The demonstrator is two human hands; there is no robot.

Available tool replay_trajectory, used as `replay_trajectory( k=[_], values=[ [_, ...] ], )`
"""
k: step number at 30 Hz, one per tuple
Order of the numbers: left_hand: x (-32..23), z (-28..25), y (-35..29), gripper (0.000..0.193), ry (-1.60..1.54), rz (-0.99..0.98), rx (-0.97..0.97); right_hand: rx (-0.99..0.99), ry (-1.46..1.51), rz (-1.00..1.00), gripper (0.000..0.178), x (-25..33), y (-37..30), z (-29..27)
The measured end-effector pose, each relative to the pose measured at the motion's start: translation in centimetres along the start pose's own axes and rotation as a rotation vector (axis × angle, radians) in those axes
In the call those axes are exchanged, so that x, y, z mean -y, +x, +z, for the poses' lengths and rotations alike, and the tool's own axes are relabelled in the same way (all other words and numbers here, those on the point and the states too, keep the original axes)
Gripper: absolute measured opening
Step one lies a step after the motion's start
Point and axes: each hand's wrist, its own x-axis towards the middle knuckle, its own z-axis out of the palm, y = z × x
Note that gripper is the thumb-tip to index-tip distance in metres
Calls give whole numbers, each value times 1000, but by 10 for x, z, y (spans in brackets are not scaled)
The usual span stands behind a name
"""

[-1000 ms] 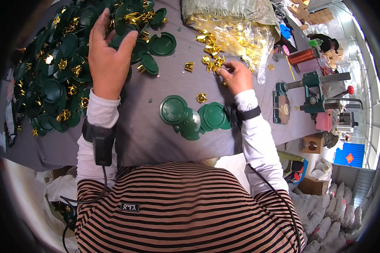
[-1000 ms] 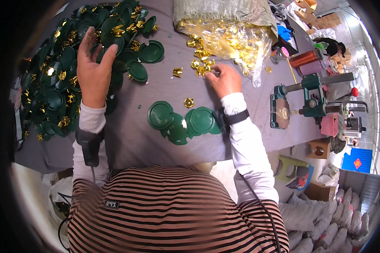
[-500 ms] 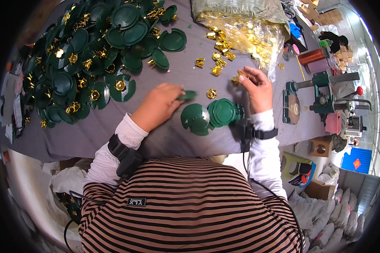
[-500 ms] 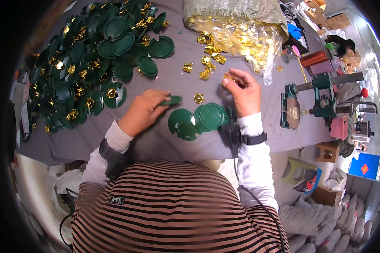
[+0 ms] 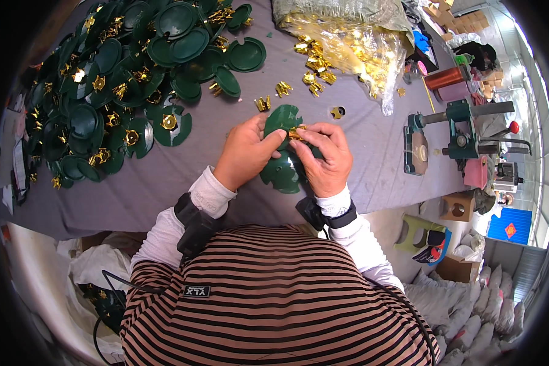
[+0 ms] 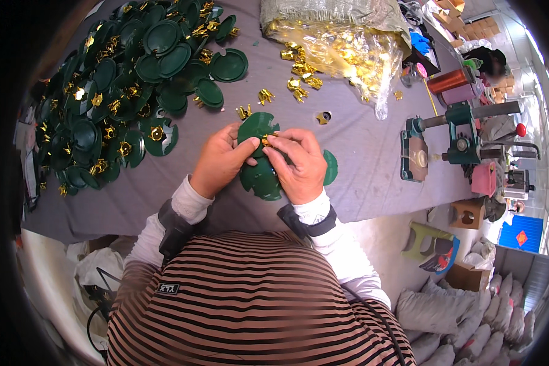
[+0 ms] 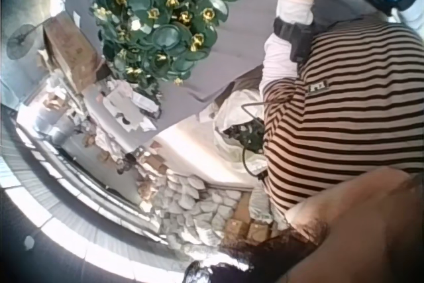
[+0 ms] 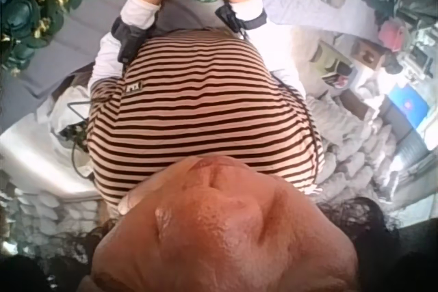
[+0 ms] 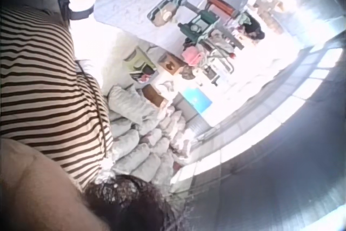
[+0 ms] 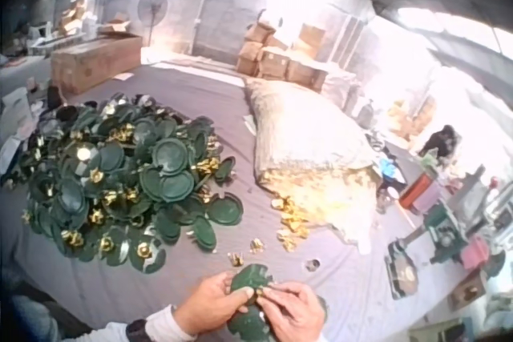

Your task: The person assembles small gold inserts onto green circular plastic components by hand, working on a workstation.

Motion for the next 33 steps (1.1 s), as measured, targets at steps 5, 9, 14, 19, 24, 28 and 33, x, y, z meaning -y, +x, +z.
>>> replay_trajectory(
  k=[5, 9, 14, 19, 24, 28, 33],
  values=[
    [-3, 0, -2, 28, 1, -37, -30, -57, -8, -100, 21, -5, -2, 9],
    [-1, 0, -3, 27, -62, -90, -64, 20, -65, -113, 20, -7, -1, 11],
    [2, -5, -9, 25, 488, 159, -57, 61, -92, -38, 20, -5, 2, 11],
    [3, -2, -12, 24, 774, 526, -61, -55, 351, 680, 16, 6, 0, 15],
    [-4, -2, -13, 26, 765, 380, -103, -46, 573, 678, 26, 3, 3, 11],
    [-50, -29, 6, 33, 839, 461, -364, 129, 173, 455, 29, -24, 22, -22],
    [-130, -91, 40, 41, 1493, 1091, -893, 348, -337, 53, 29, -46, 28, -19]
  ],
)
